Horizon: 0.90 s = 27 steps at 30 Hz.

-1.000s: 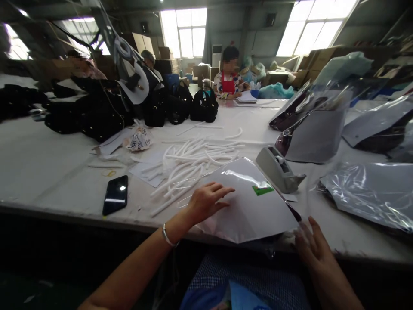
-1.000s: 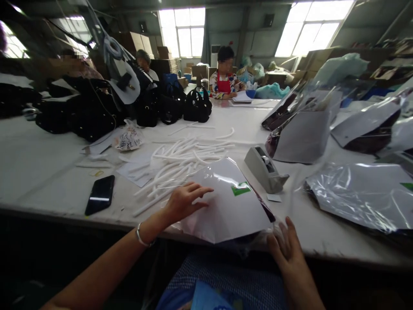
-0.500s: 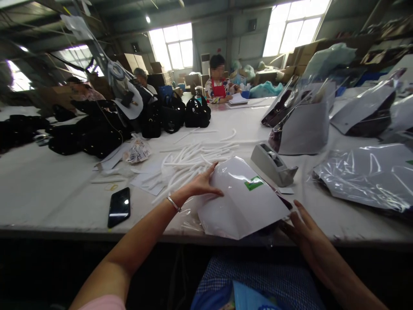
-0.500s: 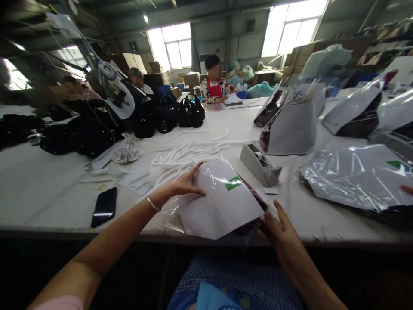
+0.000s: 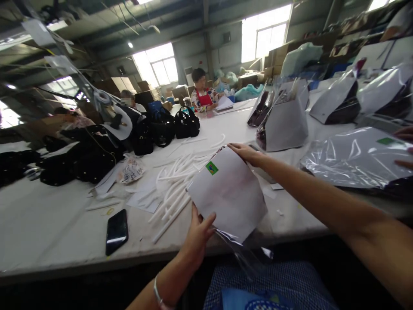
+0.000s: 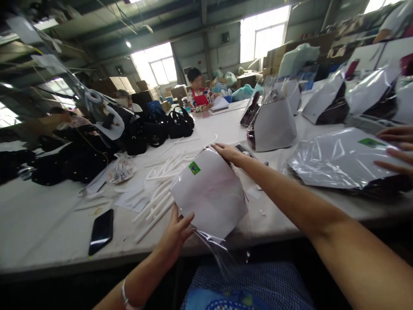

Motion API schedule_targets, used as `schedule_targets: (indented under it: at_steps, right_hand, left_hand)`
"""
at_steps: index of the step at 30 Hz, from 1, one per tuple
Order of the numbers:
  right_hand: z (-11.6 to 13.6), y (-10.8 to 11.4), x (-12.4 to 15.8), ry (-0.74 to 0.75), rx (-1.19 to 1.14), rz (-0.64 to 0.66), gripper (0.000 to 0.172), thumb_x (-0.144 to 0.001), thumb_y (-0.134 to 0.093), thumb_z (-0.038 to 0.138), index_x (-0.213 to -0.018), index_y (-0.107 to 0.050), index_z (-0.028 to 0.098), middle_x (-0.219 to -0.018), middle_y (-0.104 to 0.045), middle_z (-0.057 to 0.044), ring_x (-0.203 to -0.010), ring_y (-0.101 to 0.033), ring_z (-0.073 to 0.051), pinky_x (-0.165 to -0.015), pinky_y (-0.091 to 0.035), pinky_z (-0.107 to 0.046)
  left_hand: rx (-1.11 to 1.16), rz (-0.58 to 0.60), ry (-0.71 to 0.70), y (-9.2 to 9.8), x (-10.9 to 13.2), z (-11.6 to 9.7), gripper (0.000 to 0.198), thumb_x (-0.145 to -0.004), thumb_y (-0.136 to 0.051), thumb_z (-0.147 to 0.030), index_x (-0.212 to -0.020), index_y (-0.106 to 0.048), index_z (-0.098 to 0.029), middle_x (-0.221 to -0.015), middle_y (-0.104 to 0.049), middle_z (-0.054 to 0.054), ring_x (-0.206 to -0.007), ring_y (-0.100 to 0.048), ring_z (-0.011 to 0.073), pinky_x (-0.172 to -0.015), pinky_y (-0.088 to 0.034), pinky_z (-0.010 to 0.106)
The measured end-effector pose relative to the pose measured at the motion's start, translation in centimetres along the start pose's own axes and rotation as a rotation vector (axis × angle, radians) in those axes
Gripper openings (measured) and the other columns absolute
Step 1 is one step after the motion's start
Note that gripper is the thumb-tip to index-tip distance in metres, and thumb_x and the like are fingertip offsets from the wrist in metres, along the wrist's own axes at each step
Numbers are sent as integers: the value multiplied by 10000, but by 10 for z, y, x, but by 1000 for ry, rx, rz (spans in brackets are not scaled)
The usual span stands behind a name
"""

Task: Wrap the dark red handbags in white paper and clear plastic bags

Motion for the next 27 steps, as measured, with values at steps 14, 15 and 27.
schedule_targets:
  at_steps: [14, 15, 27]
  right_hand:
    - [-20, 31, 107, 280, 332, -311, 781, -867, -674, 514, -1528, -355, 247, -1577, -359, -120, -1449, -327, -316, -1190, -271, -526]
    - [-28, 23, 117, 281, 387, -291, 847, -849, -689, 538, -1549, -308, 250, -1602, -304, -131, -1466, -291, -329, -1186, -271, -545]
    - [-80, 39, 180, 188, 394, -338, 560, -920, -602, 317, -1461, -460, 291, -1536, -422, -87, -1399, -425, -303, -1148, -370, -558]
  left_hand:
    - [-504, -171, -453, 35, -5, -40, 677, -943, -602, -365, -1532, -269, -385, -1621, -280, 62, -1470, -329, 297, -1125, -438, 502]
    - [-558, -159, -497, 29, -10, -47, 663, -941, -604, -359, -1527, -293, -374, -1609, -308, 60, -1471, -328, 294, -1144, -414, 512]
    - [-1057, 1, -832, 2, -20, -69, 548, -968, -512, -167, -1483, -411, -321, -1495, -499, 55, -1394, -462, 247, -1149, -439, 470]
Point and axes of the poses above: each hand's wrist, its own x-axis away from the middle knuckle, its own y-axis out of the back of the hand, z = x × y, the point moved 9 cm from there along -x, towards the middle knuckle
